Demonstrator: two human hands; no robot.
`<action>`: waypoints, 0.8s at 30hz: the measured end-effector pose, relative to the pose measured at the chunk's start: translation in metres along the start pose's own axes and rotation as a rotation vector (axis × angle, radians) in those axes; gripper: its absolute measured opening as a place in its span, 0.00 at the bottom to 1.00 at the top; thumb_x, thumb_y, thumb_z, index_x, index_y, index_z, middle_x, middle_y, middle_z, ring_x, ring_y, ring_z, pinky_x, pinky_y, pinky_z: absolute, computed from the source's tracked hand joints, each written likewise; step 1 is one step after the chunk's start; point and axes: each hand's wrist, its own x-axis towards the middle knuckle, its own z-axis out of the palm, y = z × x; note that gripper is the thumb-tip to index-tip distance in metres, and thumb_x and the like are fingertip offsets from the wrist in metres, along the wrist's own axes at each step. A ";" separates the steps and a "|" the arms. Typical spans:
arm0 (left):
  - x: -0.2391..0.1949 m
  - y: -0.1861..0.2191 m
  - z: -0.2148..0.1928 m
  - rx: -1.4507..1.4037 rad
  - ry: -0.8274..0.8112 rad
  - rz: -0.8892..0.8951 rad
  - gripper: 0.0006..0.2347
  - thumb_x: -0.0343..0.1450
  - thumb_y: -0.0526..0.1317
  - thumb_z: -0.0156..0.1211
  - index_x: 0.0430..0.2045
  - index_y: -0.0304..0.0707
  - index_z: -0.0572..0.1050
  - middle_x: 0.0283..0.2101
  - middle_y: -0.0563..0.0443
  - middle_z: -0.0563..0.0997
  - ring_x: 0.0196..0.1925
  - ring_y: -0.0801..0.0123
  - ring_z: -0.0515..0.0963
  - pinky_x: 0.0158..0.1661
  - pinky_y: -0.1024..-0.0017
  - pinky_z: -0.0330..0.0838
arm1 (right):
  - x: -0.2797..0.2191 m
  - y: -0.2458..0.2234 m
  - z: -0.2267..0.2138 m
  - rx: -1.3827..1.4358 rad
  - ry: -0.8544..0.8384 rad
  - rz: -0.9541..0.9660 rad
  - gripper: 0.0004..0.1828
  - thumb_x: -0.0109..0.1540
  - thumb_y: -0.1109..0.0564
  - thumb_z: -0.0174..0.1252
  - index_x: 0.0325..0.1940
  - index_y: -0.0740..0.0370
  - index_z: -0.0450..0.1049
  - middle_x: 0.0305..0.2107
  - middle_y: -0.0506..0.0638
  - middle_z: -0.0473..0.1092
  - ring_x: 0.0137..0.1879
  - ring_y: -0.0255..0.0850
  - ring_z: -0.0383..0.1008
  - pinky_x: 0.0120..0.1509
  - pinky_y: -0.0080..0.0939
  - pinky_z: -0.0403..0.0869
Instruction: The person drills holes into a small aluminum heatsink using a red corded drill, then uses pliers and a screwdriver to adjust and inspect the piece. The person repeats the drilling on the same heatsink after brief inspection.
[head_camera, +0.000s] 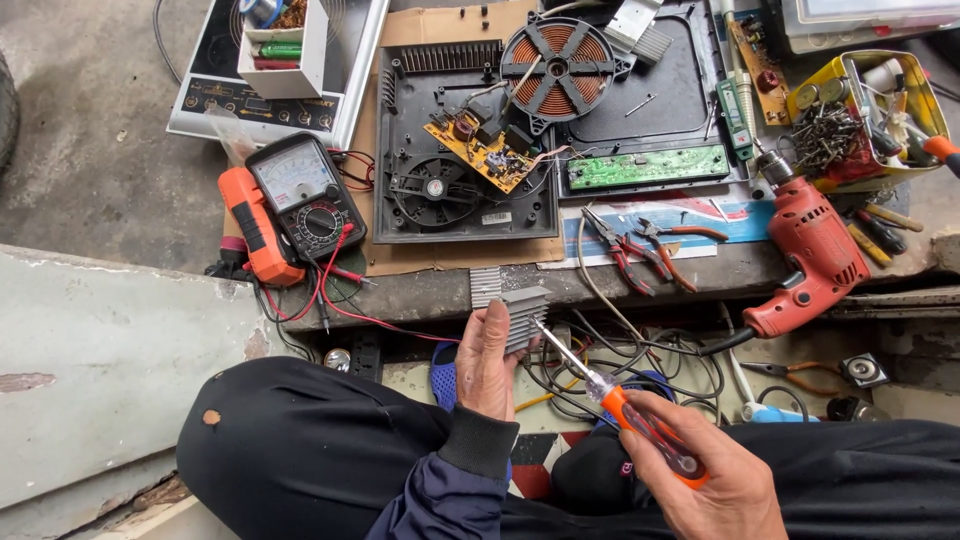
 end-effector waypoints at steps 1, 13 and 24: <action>0.000 0.001 0.001 0.094 0.020 0.017 0.20 0.73 0.54 0.67 0.43 0.35 0.74 0.41 0.49 0.79 0.41 0.68 0.81 0.48 0.65 0.84 | 0.000 -0.002 0.000 -0.068 0.005 -0.104 0.25 0.52 0.64 0.76 0.54 0.61 0.89 0.35 0.48 0.89 0.34 0.32 0.85 0.41 0.32 0.82; 0.004 0.000 -0.006 0.526 0.033 0.134 0.22 0.75 0.63 0.60 0.35 0.40 0.75 0.29 0.61 0.70 0.31 0.78 0.67 0.37 0.77 0.64 | 0.021 0.017 -0.013 0.524 -0.092 0.584 0.23 0.68 0.63 0.61 0.66 0.73 0.83 0.23 0.70 0.70 0.16 0.43 0.52 0.20 0.40 0.47; -0.002 0.010 0.001 0.479 -0.048 0.219 0.16 0.78 0.53 0.62 0.45 0.38 0.78 0.32 0.60 0.73 0.33 0.78 0.69 0.37 0.77 0.65 | 0.030 0.042 -0.026 1.144 -0.666 0.883 0.26 0.77 0.47 0.49 0.40 0.76 0.66 0.19 0.54 0.63 0.10 0.32 0.49 0.11 0.36 0.54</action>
